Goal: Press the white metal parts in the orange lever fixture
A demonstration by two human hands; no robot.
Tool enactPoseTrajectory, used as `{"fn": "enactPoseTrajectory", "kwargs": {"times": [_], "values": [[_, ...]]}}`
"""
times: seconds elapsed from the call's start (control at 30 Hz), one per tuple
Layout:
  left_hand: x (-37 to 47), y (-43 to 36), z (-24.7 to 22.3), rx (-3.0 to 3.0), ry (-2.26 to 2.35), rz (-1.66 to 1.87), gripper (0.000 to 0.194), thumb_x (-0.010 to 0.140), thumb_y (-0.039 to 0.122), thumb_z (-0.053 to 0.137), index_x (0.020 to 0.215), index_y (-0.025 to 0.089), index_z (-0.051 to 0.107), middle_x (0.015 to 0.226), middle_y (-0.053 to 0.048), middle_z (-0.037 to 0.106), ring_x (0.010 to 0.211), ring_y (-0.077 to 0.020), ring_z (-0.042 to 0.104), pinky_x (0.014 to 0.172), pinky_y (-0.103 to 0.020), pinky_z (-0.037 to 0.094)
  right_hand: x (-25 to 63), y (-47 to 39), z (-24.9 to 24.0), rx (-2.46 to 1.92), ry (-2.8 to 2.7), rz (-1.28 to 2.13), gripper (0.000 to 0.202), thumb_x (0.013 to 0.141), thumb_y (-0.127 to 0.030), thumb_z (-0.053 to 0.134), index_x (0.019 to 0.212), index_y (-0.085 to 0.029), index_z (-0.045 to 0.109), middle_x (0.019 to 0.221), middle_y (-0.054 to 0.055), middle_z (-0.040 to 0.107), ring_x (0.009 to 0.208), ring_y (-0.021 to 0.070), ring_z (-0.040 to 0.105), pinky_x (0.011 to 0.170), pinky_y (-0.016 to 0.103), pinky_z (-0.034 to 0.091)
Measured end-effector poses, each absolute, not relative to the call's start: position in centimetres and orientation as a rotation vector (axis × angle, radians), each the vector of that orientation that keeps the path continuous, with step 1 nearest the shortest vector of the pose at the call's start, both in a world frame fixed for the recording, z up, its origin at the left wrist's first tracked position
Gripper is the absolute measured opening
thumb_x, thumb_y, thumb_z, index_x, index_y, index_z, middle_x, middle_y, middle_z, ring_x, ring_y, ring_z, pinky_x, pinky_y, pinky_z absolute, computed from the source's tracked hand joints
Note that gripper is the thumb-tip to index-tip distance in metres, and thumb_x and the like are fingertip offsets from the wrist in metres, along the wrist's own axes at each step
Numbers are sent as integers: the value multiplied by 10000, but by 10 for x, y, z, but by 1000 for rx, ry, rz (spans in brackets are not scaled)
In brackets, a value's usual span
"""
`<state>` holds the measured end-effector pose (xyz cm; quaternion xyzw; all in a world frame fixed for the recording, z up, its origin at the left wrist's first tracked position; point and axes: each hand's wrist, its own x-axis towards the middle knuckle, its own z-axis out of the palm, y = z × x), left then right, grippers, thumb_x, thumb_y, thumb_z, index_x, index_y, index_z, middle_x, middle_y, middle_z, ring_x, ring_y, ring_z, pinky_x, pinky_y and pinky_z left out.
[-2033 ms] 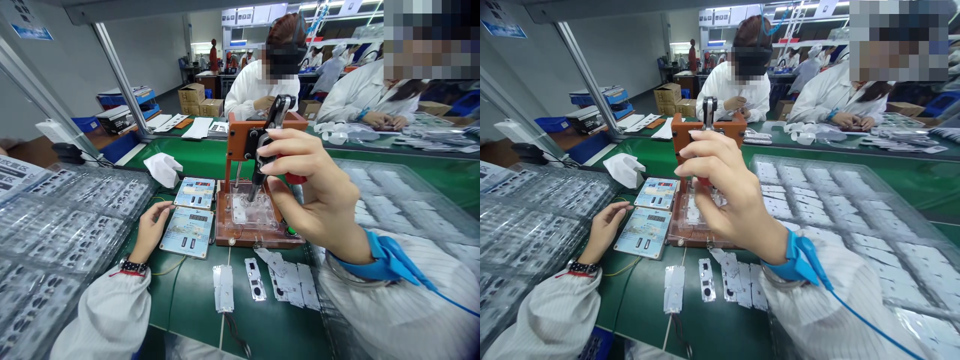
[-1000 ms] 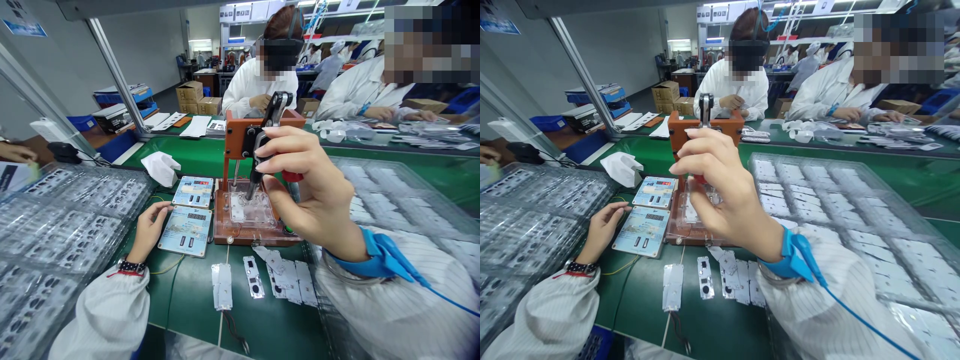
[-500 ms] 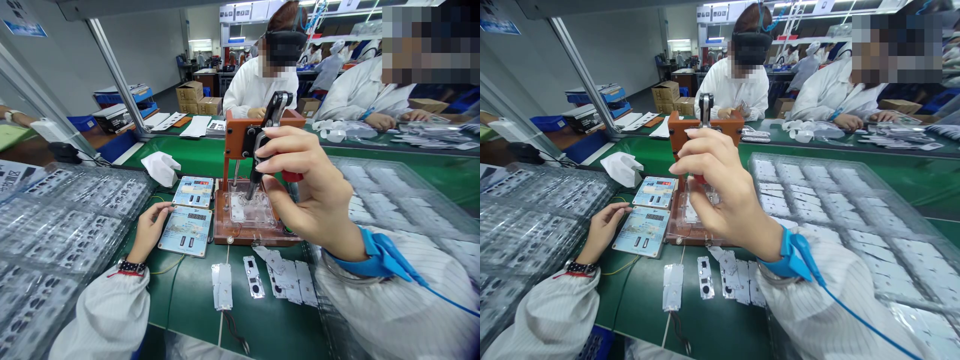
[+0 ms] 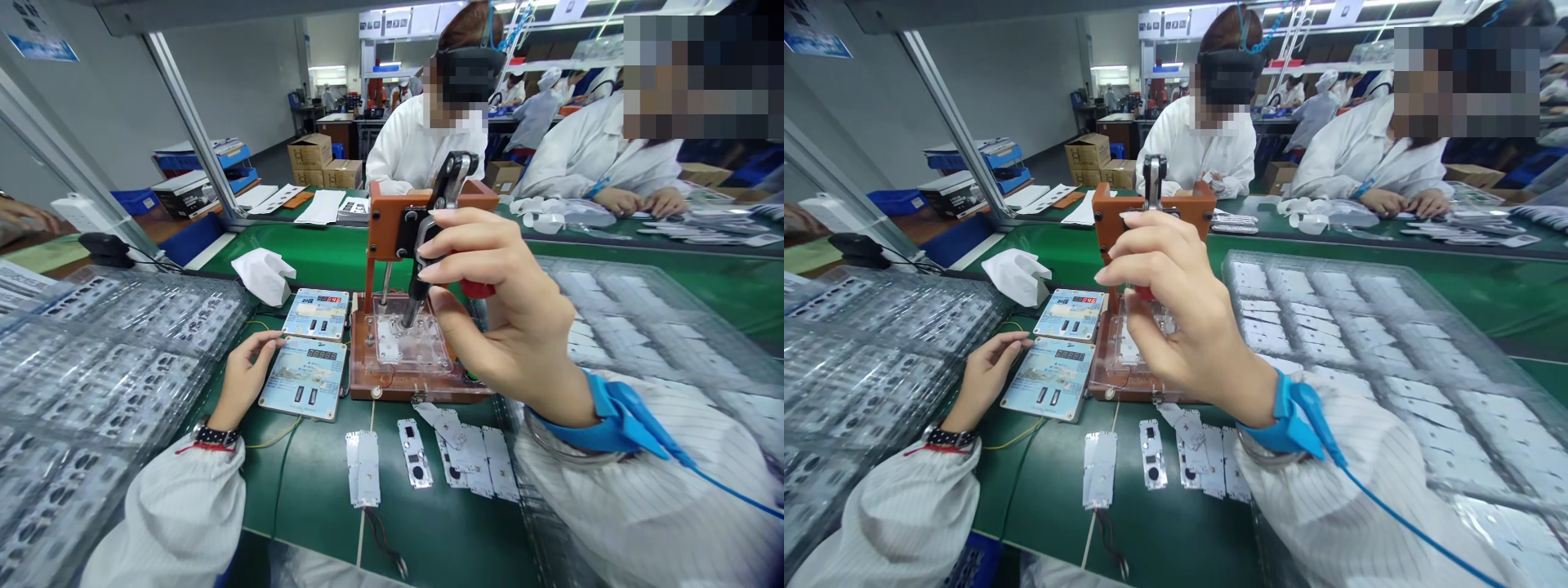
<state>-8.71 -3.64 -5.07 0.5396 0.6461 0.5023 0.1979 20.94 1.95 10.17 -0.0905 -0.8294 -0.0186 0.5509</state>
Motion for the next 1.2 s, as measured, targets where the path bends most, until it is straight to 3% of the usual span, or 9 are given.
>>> {"fn": "enactPoseTrajectory", "kwargs": {"times": [0.73, 1.0, 1.2], "values": [[-88, -36, -49, 1536, 1792, 1384, 342, 807, 433, 532, 956, 147, 647, 892, -94, 702, 887, -247, 639, 807, -355, 468, 210, 21, 100, -244, -1951, -14, 265, 766, -85, 518, 958, -265, 556, 946, 39, 602, 1117, 272, 541, 978, 548, 435], [-88, -36, -50, 1533, 1786, 1380, 344, 805, 436, 537, 958, 150, 653, 894, -91, 704, 897, -249, 642, 813, -357, 471, 210, 19, 101, -256, -1941, -31, 190, 869, -175, 469, 980, -288, 574, 946, 26, 616, 1122, 267, 551, 979, 551, 450], [-90, -35, -53, 1534, 1766, 1380, 351, 819, 433, 532, 980, 143, 646, 902, -97, 704, 890, -247, 647, 806, -355, 473, 216, 27, 101, -188, -1990, -222, 359, 868, -169, 506, 1226, -202, 517, 1162, 116, 610, 1189, 289, 529, 980, 527, 468]]}}
